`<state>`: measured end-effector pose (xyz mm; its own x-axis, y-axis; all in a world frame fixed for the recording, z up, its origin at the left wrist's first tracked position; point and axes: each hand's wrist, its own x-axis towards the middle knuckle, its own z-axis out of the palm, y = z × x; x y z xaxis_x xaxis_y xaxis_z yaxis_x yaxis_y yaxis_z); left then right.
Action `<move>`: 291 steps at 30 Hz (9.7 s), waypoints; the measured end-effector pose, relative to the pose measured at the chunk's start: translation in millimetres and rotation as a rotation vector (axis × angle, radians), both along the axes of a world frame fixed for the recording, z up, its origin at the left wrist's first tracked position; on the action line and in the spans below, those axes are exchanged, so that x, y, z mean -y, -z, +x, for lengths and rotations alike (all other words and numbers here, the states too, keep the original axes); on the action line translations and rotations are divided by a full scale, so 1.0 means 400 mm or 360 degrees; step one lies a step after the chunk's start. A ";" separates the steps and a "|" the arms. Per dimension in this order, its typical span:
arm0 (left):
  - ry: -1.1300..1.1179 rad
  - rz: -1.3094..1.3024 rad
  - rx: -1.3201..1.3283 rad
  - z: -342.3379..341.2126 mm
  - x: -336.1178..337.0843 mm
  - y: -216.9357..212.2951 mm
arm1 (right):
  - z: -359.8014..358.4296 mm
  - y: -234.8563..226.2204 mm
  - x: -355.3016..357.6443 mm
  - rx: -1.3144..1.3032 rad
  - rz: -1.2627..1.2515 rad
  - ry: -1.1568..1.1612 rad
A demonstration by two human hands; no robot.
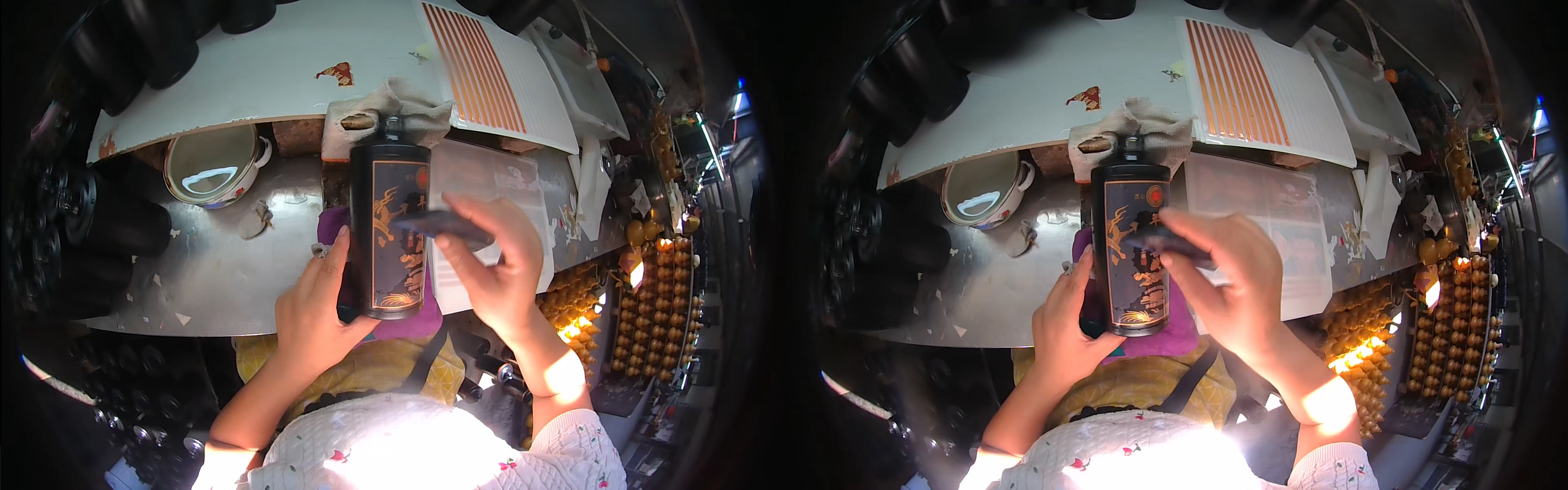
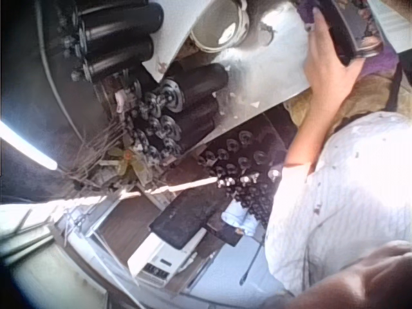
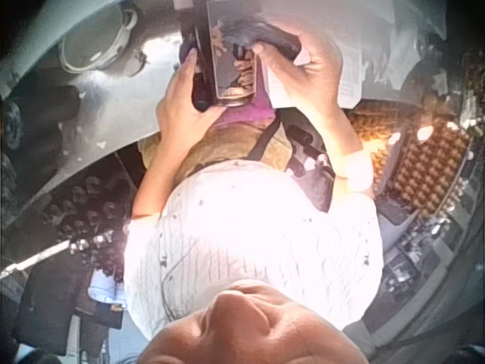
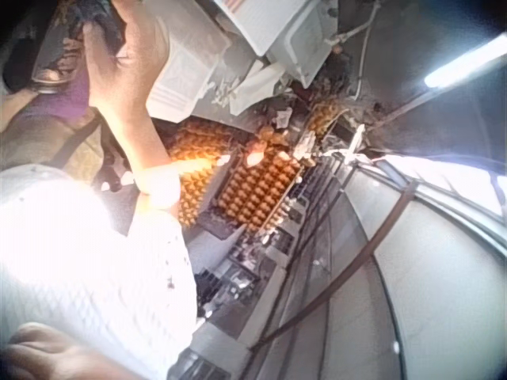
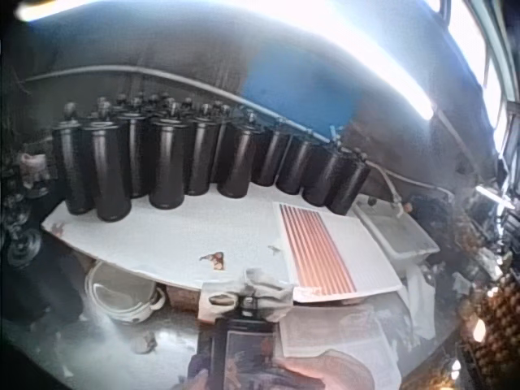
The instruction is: The person applies decorative orange strips and printed labels to black cylindrical containers. They use a small blue plastic scraper to smooth the labels and ensure adhesion. The person handles the containers one at a time, rotating them to apply the decorations evenly.
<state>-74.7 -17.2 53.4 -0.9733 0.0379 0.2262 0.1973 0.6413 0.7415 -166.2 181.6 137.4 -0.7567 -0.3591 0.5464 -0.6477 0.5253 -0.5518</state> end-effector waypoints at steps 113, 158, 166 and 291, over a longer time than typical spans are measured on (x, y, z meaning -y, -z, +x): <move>-0.0174 0.0606 -0.0162 -0.236 0.084 -0.130 | -0.103 0.023 -0.060 0.0654 -0.1628 0.0372; -0.0434 0.0802 -0.0056 -0.269 0.056 -0.087 | -0.172 0.153 -0.142 0.0968 -0.1943 0.0623; -0.0421 0.0754 -0.0055 -0.273 0.054 -0.076 | -0.168 0.152 -0.143 0.0972 -0.1940 0.0653; -0.0192 0.0568 -0.0052 -0.145 -0.048 -0.042 | -0.126 0.095 0.024 0.1690 -0.2010 -0.0094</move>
